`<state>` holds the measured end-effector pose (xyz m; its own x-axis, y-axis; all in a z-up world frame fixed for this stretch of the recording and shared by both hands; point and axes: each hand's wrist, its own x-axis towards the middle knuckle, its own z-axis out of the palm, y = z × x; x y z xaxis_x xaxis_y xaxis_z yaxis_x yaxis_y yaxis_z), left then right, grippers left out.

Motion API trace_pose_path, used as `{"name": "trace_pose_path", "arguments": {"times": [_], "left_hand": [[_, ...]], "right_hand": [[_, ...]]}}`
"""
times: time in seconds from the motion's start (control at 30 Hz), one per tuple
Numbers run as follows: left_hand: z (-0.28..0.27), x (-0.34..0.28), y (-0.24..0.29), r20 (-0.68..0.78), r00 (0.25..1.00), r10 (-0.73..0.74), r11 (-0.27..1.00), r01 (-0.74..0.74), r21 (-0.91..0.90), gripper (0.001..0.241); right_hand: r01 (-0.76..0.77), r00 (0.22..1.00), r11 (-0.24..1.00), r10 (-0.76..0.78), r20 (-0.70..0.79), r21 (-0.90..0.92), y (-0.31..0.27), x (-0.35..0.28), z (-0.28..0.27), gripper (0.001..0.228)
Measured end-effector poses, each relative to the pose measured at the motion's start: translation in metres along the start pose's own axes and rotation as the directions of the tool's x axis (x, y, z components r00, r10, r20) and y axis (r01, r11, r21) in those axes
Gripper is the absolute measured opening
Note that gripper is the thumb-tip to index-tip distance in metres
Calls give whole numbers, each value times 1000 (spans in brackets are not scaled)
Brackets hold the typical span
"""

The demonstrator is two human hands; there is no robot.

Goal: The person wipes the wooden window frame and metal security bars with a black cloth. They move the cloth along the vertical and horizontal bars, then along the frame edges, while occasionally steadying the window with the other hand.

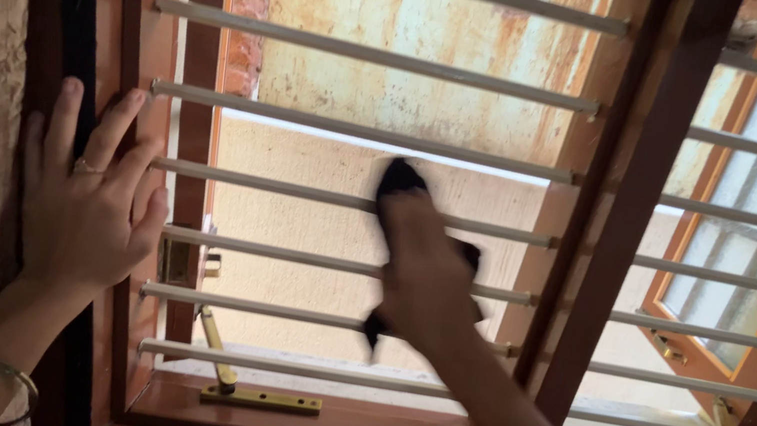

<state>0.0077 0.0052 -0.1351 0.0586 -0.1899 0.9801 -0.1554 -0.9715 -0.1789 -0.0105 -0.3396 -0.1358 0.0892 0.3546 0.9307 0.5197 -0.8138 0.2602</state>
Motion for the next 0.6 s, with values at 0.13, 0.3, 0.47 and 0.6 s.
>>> {"name": "trace_pose_path", "arguments": {"times": [0.13,0.3,0.47,0.6], "left_hand": [[-3,2,2,-28,999,18,1000,-18,-8,53],[-3,5,5,-53,999,6,997,-10,-76,67],[1,4,3,-28,1000,-14,997,12,-78,77],[1,2,1,-18,999,-26,998,25,-53,82]], "right_hand": [[272,962,960,-274,-19,-73,-63,37,59,60],[302,953,941,-294,-76,150,-132,80,101,60],[195,922,970,-132,364,-144,-145,123,114,63],[-30,802,1000,23,597,2,-137,167,113,41]]}}
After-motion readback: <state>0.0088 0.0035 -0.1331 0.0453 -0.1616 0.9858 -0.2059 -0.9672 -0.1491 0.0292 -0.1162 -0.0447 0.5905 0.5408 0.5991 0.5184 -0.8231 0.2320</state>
